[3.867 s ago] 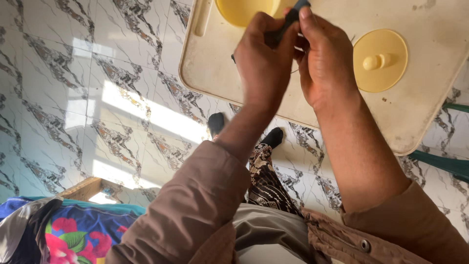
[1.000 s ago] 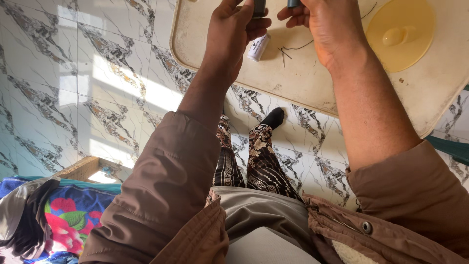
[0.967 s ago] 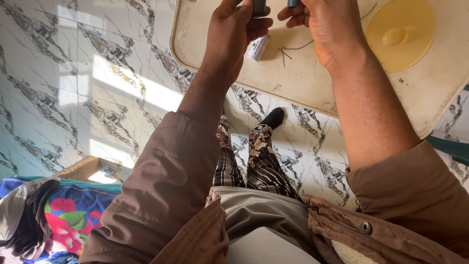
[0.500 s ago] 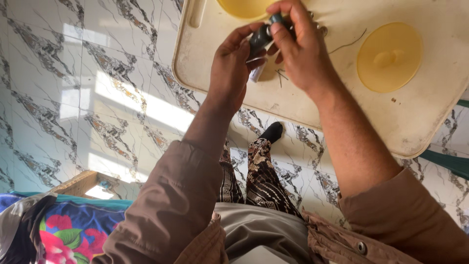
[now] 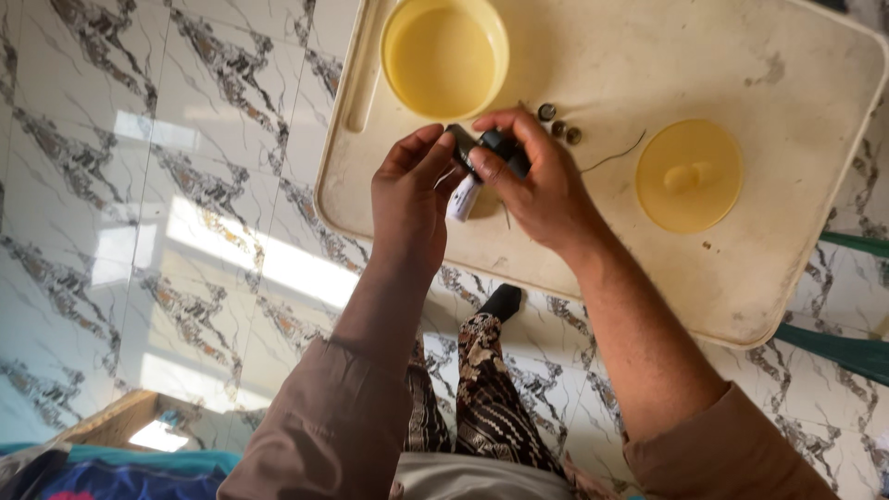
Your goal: The person organizes small fishing accessories on a tray, including a bobber, sinkers, and a spool of fishing line. They handle each item individually, placing them into a yellow bowl and then securing the bowl with its lid.
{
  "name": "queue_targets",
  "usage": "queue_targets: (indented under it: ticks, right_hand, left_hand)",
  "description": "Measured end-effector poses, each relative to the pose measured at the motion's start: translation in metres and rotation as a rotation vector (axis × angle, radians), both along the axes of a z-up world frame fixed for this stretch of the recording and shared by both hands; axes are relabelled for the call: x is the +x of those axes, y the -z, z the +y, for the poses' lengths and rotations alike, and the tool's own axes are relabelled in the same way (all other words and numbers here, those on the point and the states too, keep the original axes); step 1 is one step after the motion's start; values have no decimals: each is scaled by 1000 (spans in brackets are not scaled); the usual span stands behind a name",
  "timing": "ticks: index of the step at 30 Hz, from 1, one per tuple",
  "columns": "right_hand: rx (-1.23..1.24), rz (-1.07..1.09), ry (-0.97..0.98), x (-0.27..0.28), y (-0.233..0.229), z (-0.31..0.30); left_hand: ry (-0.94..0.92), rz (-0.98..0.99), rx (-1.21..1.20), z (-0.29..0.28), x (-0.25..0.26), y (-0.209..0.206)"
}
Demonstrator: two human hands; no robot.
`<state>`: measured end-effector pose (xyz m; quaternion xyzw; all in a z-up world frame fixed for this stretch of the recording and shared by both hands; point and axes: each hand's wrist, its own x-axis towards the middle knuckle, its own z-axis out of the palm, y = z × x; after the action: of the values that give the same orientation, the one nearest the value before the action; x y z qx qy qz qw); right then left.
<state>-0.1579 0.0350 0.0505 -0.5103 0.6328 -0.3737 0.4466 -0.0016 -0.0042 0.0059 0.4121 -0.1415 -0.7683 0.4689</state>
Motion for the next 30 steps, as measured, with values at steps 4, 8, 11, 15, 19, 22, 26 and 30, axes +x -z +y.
queue_targets:
  ticks: [4, 8, 11, 15, 19, 22, 26, 30]
  right_hand:
    - [29, -77, -3, 3, -8, -3]
    - [6, -100, 17, 7, -11, 0]
    - [-85, -54, -12, 7, -13, -6]
    - [-169, 50, -49, 12, -12, -6]
    - [-77, 19, -8, 11, -11, -9]
    - [-330, 125, -101, 3, -8, -13]
    - [4, 2, 71, -9, -3, -20]
    - [-134, 93, 125, -17, 5, -30]
  left_hand:
    - [-16, 57, 17, -2, -6, -2]
    - [-28, 90, 13, 0, -8, 0]
    - [-28, 141, 5, -4, -13, -4]
    - [2, 96, -42, -3, -17, -11]
    - [58, -55, -102, -9, -18, -12]
    - [57, -20, -175, -13, -20, -7]
    - [14, 30, -229, -22, -23, 4]
    - [-13, -2, -212, -24, -22, 12]
